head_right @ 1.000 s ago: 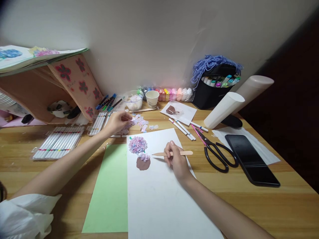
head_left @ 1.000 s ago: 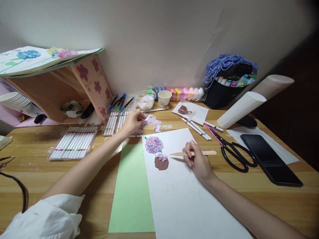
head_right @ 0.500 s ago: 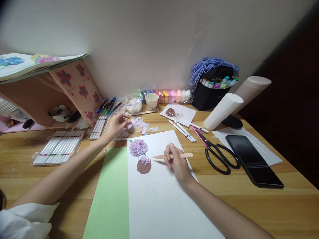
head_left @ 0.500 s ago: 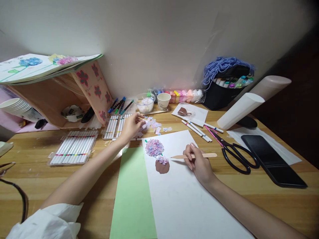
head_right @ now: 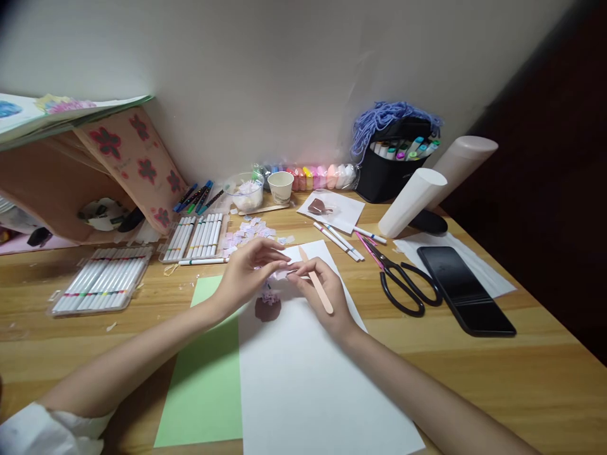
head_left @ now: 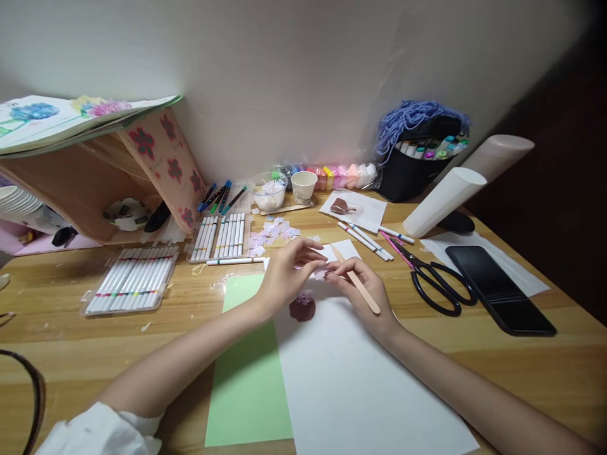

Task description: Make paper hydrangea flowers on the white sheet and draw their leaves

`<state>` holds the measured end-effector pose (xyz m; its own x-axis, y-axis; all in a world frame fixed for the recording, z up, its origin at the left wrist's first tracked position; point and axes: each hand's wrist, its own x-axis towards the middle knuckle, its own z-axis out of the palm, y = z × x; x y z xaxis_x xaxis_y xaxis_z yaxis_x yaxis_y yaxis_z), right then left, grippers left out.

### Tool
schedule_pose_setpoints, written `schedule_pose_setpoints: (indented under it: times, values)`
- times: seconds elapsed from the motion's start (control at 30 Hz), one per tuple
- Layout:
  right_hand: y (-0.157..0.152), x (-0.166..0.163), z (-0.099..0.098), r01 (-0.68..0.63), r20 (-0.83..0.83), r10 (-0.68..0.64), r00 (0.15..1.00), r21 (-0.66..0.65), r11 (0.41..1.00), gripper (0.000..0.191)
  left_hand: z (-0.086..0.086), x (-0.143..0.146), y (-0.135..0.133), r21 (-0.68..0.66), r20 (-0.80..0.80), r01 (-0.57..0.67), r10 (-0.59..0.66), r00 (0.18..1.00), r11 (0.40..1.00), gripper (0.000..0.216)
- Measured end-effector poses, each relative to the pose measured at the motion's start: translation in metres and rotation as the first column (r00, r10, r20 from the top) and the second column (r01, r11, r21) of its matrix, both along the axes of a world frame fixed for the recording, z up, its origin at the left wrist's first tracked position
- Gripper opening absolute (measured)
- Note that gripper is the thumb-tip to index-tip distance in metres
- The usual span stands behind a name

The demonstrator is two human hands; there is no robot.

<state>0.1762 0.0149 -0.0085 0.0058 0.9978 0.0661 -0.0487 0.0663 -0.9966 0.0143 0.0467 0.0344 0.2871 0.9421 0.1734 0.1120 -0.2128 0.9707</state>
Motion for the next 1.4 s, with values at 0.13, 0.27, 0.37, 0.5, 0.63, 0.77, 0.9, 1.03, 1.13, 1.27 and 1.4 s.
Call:
schedule_pose_setpoints:
  times: [0.13, 0.27, 0.37, 0.5, 0.63, 0.77, 0.9, 1.03, 1.13, 1.27, 1.4]
  values:
    - [0.011, 0.006, -0.003, 0.114, -0.054, -0.111, 0.992, 0.053, 0.992, 0.024, -0.003, 0.018, 0.011, 0.029, -0.068, 0.031, -0.029, 0.997, 0.999, 0.021]
    - [0.018, 0.014, -0.002, 0.204, 0.021, -0.208, 0.978, 0.120, 0.972, 0.023, -0.009, 0.026, 0.022, 0.021, -0.106, 0.009, -0.007, 0.994, 1.000, 0.024]
    - [0.022, 0.018, -0.002, 0.240, 0.061, -0.252, 0.966, 0.157, 0.958, 0.022, -0.010, 0.030, 0.031, -0.020, -0.102, -0.046, 0.043, 0.994, 0.999, 0.026]
    - [0.026, 0.018, -0.009, 0.220, 0.079, -0.234, 0.969, 0.159, 0.963, 0.022, -0.008, 0.036, 0.041, -0.124, -0.085, -0.096, 0.086, 0.993, 0.988, 0.033]
    - [0.026, 0.019, -0.016, 0.181, 0.135, -0.212, 0.968, 0.209, 0.961, 0.018, -0.005, 0.038, 0.039, -0.195, -0.078, -0.111, 0.098, 0.992, 0.975, 0.032]
    - [0.022, 0.019, -0.009, 0.087, 0.318, -0.276, 0.907, 0.500, 0.862, 0.014, -0.006, 0.029, 0.017, -0.150, -0.171, -0.140, 0.114, 0.979, 0.979, 0.016]
    - [0.015, 0.013, 0.005, -0.160, 0.459, -0.272, 0.846, 0.705, 0.691, 0.013, -0.010, 0.016, -0.013, -0.287, -0.066, -0.143, 0.129, 0.989, 0.947, 0.044]
    - [0.013, 0.002, 0.018, -0.455, 0.591, -0.126, 0.797, 0.724, 0.519, 0.016, -0.009, -0.001, -0.029, -0.404, 0.021, -0.131, 0.152, 0.988, 0.905, 0.050]
    - [0.013, -0.010, 0.028, -0.553, 0.647, -0.094, 0.757, 0.710, 0.435, 0.017, -0.004, -0.016, -0.030, -0.453, 0.032, -0.170, 0.207, 0.978, 0.875, 0.040]
    - [0.012, -0.025, 0.040, -0.617, 0.693, -0.114, 0.712, 0.694, 0.371, 0.024, -0.002, -0.028, -0.026, -0.488, -0.004, -0.230, 0.261, 0.965, 0.842, 0.026]
    - [0.008, -0.031, 0.041, -0.641, 0.698, -0.166, 0.697, 0.710, 0.290, 0.033, -0.005, -0.032, -0.025, -0.471, -0.002, -0.224, 0.252, 0.968, 0.853, 0.023]
